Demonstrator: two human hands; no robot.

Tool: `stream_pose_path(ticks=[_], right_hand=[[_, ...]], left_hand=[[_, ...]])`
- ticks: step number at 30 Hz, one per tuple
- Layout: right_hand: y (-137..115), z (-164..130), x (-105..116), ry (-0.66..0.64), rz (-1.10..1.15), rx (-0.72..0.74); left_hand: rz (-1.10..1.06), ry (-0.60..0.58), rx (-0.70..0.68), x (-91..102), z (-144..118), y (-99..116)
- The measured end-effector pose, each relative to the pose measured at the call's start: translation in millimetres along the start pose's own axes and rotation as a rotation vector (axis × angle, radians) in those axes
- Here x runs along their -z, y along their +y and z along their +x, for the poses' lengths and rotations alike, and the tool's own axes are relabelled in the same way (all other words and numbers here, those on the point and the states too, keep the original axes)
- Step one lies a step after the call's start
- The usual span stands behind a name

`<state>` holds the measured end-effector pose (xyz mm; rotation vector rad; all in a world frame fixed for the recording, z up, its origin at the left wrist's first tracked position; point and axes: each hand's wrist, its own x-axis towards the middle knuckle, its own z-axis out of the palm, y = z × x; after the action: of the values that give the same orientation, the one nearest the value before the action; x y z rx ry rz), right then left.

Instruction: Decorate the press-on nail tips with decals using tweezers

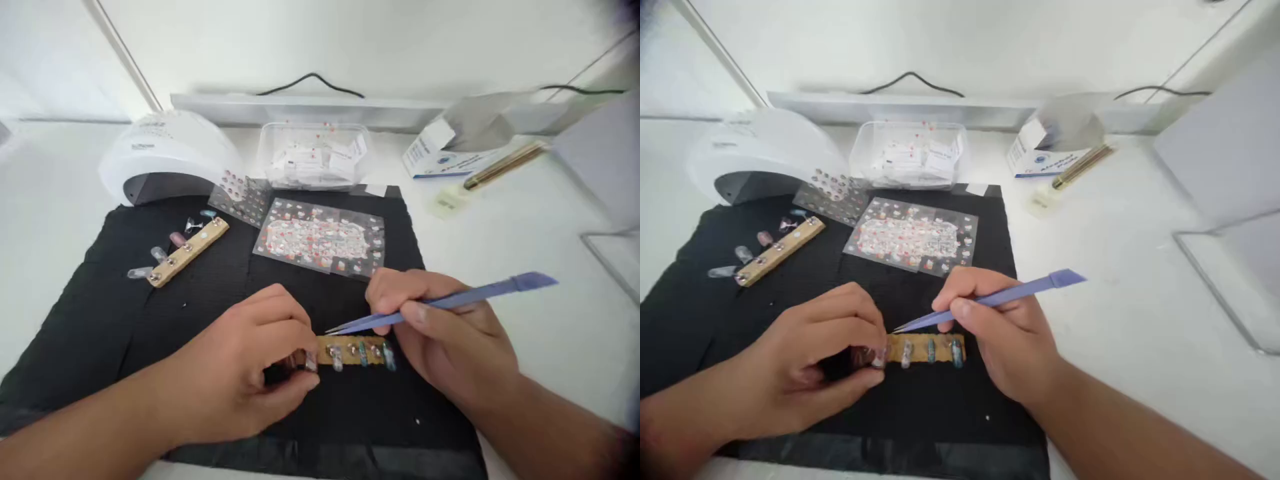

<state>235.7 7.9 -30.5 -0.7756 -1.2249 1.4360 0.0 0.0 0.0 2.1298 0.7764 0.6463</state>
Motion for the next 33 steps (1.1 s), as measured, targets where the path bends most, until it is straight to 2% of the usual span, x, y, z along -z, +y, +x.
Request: stream_pose_path(ticks=[9,16,24,29,33], right_hand=[[-4.3,4.4,-2.3,0.053,-0.038,0.02],[-4.8,6.0,-2.6,0.056,-0.04,0.032],[-4.3,7.4,0.2,0.057,-0.013,0.038],[-3.4,9.8,1.2,0.108,0.018,0.039],[-2.6,11.6,1.1,0.12,0.021,0.046]], left_hand=[[-0.025,-0.036,0.068,-0.3,-4.6,0.9],[-0.03,0.008,0.056,-2.1,-4.1,0.8],[-0.007,0.003,0.059,0.3,-3.5,2.3],[-0.032,0.028,0.063,1.1,-7.1,2.5],[-0.024,-0.009,0.035,-0.4,-5.7,1.7]])
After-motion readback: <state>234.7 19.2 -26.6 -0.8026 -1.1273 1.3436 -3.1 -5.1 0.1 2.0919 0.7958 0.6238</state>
